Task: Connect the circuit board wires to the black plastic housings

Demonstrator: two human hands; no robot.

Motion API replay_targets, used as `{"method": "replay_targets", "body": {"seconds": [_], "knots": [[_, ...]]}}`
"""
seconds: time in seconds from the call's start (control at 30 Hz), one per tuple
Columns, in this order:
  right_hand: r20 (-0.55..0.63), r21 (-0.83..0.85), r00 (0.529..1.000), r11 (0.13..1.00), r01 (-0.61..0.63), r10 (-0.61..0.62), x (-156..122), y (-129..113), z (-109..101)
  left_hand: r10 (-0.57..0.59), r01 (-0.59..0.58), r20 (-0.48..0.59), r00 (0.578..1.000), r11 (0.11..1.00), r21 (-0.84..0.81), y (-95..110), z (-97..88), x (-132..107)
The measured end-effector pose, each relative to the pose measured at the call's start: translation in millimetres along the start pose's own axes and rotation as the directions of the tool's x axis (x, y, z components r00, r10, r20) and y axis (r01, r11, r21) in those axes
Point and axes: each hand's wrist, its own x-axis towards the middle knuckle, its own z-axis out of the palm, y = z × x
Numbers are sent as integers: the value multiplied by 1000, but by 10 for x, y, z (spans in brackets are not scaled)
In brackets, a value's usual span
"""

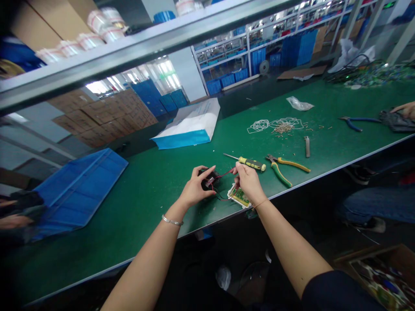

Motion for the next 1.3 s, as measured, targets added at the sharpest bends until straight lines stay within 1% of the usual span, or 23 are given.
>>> {"method": "replay_targets", "body": {"seconds": [0.07, 0.17, 0.23, 0.3, 0.37, 0.4, 0.5, 0.6, 0.67, 0.7, 0.73, 0.77, 0.8, 0.83, 0.87, 0.9, 0.97, 1.0, 1.03, 1.1, 1.17, 1.23, 1.3], "knots": [[18, -89, 999, 995, 48, -46, 50, -43, -8, -14, 13, -19, 1000, 999, -51, -35, -15, -30], [36, -180, 993, 977, 113, -108, 116, -118, -30, 2, -8, -44, 999, 991, -131, -77, 2, -61], [51, -260, 985, 950, 173, -165, 146, -151, -58, 6, -18, -66, 998, 984, -176, -113, 30, -81], [73, -399, 969, 883, 246, -237, 159, -155, -90, 9, -24, -74, 997, 976, -215, -162, 62, -109], [99, -539, 951, 788, 298, -291, 157, -136, -119, 20, -31, -50, 999, 968, -248, -221, 91, -146], [104, -585, 946, 750, 307, -306, 153, -122, -131, 22, -29, -31, 999, 964, -263, -250, 102, -166], [107, -642, 944, 704, 304, -311, 144, -85, -152, -7, 8, 6, 1000, 955, -295, -314, 122, -221], [140, -691, 951, 661, 292, -275, 136, -79, -150, -24, 25, 8, 1000, 952, -307, -317, 120, -248], [139, -734, 945, 610, 299, -296, 99, -112, -134, -9, 6, -8, 1000, 954, -301, -288, 114, -251], [125, -753, 930, 577, 316, -346, 60, -144, -117, 4, -9, -15, 1000, 955, -298, -270, 111, -249], [109, -763, 902, 547, 345, -417, 3, -185, -94, 20, -25, -21, 1000, 955, -295, -253, 111, -246], [95, -757, 864, 528, 385, -495, -73, -234, -62, 34, -40, -26, 999, 956, -292, -240, 111, -243], [92, -729, 825, 527, 438, -558, -167, -283, -21, 46, -53, -32, 998, 956, -289, -230, 114, -239], [108, -676, 798, 545, 496, -593, -276, -326, 28, 55, -63, -36, 998, 956, -285, -223, 118, -235], [148, -601, 791, 581, 549, -594, -394, -355, 84, 62, -71, -41, 997, 957, -280, -218, 122, -232], [210, -514, 798, 630, 582, -565, -512, -363, 142, 69, -78, -44, 997, 958, -274, -214, 125, -229], [347, -390, 818, 723, 571, -459, -718, -302, 247, 76, -85, -46, 996, 963, -257, -201, 129, -226], [387, -384, 828, 745, 545, -406, -791, -235, 285, 79, -87, -45, 996, 965, -247, -190, 128, -227], [393, -415, 844, 748, 517, -366, -839, -151, 309, 80, -88, -46, 996, 968, -234, -178, 127, -228], [328, -536, 885, 706, 463, -331, -863, 33, 316, 78, -89, -60, 995, 974, -207, -152, 124, -235], [270, -637, 908, 648, 417, -320, -821, 179, 285, 78, -91, -79, 994, 982, -168, -133, 122, -243], [278, -677, 911, 611, 411, -305, -760, 249, 251, 74, -86, -97, 993, 988, -125, -129, 123, -251], [308, -702, 902, 567, 430, -303, -716, 251, 238, 69, -80, -109, 992, 992, -101, -137, 126, -256]]}}
